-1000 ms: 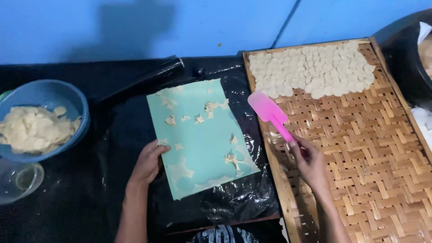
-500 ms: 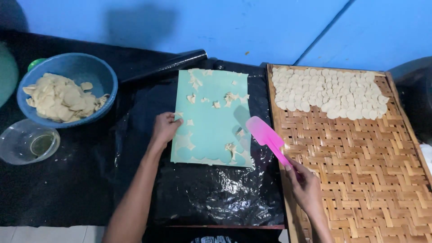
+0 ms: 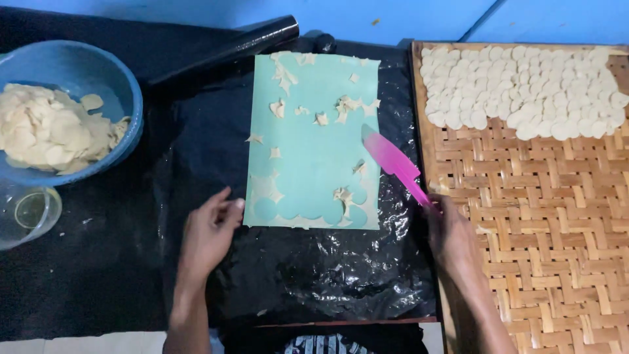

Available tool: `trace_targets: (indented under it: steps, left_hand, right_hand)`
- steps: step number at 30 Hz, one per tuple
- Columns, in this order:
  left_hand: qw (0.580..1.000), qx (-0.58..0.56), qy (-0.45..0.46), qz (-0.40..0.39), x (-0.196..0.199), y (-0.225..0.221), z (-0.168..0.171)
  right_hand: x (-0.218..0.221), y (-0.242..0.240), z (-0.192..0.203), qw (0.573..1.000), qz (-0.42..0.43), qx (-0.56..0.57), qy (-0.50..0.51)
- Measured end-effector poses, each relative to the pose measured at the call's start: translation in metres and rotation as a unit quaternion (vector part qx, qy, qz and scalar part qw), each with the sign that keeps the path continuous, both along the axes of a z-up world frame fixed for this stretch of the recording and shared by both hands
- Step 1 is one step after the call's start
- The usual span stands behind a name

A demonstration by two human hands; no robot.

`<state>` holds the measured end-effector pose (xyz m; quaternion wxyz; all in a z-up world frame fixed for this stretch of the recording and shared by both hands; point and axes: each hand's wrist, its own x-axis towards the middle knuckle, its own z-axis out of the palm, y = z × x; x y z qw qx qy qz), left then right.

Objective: Flattening dough using a roller and a spatula on a flat surface to prepare crackers for drying.

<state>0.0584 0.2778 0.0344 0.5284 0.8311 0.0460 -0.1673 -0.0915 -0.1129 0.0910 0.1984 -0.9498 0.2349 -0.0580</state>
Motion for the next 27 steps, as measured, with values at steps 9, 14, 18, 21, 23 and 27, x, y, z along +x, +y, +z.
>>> trace_targets:
  steps: [9,14,18,21,23,27]
  left_hand:
    - [0.992,-0.123,0.001,-0.003,-0.021,-0.01,-0.012]
    - [0.996,-0.086,0.003,-0.01,-0.021,-0.009,-0.009]
    - [0.999,0.01,-0.036,-0.038,-0.02,-0.007,-0.008]
    - [0.997,0.011,-0.048,-0.057,-0.02,-0.011,0.003]
    - [0.997,-0.002,-0.046,-0.055,-0.021,-0.012,0.004]
    - [0.996,-0.063,-0.036,-0.042,-0.023,-0.009,-0.002]
  right_hand:
    - [-0.006,0.029,0.005,0.997,0.078,-0.008,0.014]
    - [-0.025,0.037,-0.009,0.997,0.068,-0.016,0.039]
    - [-0.044,0.05,-0.021,0.974,-0.036,0.077,0.212]
    - [-0.05,0.084,-0.017,0.989,0.114,0.088,0.038]
    - [-0.045,0.089,-0.008,0.988,0.133,0.049,0.067]
    - [-0.031,0.088,0.014,0.995,0.101,-0.007,0.004]
